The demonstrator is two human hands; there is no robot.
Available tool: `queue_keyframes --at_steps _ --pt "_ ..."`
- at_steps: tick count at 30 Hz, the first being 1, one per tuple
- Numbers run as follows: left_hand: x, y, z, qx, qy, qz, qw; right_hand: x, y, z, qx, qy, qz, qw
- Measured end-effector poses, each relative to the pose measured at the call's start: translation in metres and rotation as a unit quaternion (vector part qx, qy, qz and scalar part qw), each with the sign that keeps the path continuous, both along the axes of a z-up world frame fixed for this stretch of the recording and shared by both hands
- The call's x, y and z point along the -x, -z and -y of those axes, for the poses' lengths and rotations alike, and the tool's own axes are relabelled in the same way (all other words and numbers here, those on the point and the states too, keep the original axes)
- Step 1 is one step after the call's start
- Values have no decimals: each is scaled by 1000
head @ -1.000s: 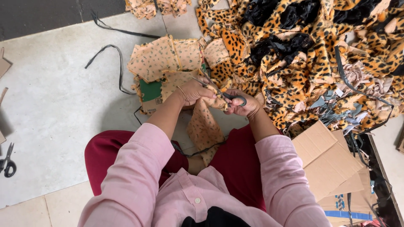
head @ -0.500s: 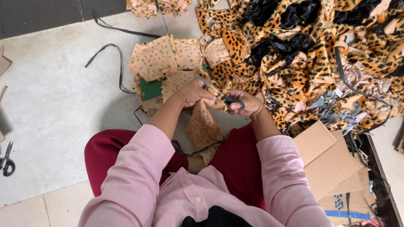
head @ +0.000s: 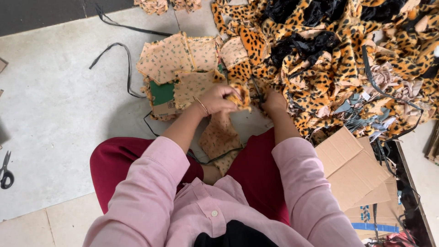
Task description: The person sits on the floor and repeatedly cuts small pieces of patterned fabric using scissors. They fold and align the fabric pieces, then trim them into smaller squares, stacking the finished pieces on a cardboard box.
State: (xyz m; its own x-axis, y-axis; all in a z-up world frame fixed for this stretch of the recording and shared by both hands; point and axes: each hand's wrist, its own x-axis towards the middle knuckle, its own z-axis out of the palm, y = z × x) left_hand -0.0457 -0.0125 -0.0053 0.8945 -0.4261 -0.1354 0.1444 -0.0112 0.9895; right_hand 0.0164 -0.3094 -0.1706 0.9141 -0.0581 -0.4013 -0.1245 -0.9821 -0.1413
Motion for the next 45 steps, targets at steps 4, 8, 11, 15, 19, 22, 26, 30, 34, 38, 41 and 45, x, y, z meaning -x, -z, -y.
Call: queue_keyframes --at_steps 4,8,11,15,19,22,26,30,34,38,41,45 --pt "14 18 35 -96 77 77 989 -7 44 2 -12 -58 -82 995" --pt "18 51 62 -246 90 283 923 6 -18 -1 -178 -2 3 984" --pt "7 63 71 -198 11 291 936 30 -93 -38 -507 127 45 852" --pt "11 -22 36 -16 -130 186 974 47 -132 -71 -738 172 -51 651" --pt "4 4 -13 93 -184 81 975 41 -134 -91 -743 125 -132 644" --pt "10 23 -50 148 -201 40 968 43 -162 -123 -720 99 -173 665" --pt "24 4 -84 267 -175 -17 948 21 -129 -155 -715 114 -191 663" --pt "22 -45 -122 239 -169 -43 955 25 -178 -208 -749 86 -230 616" --pt "40 -3 -150 175 -289 18 941 4 -135 -235 -740 81 -142 652" --pt "58 43 -154 57 -415 6 908 0 -108 -249 -665 -29 -29 745" --pt "72 72 -155 26 -440 4 898 1 -98 -251 -612 -76 25 787" --pt "77 72 -157 46 -436 58 897 22 -115 -248 -565 -94 57 818"
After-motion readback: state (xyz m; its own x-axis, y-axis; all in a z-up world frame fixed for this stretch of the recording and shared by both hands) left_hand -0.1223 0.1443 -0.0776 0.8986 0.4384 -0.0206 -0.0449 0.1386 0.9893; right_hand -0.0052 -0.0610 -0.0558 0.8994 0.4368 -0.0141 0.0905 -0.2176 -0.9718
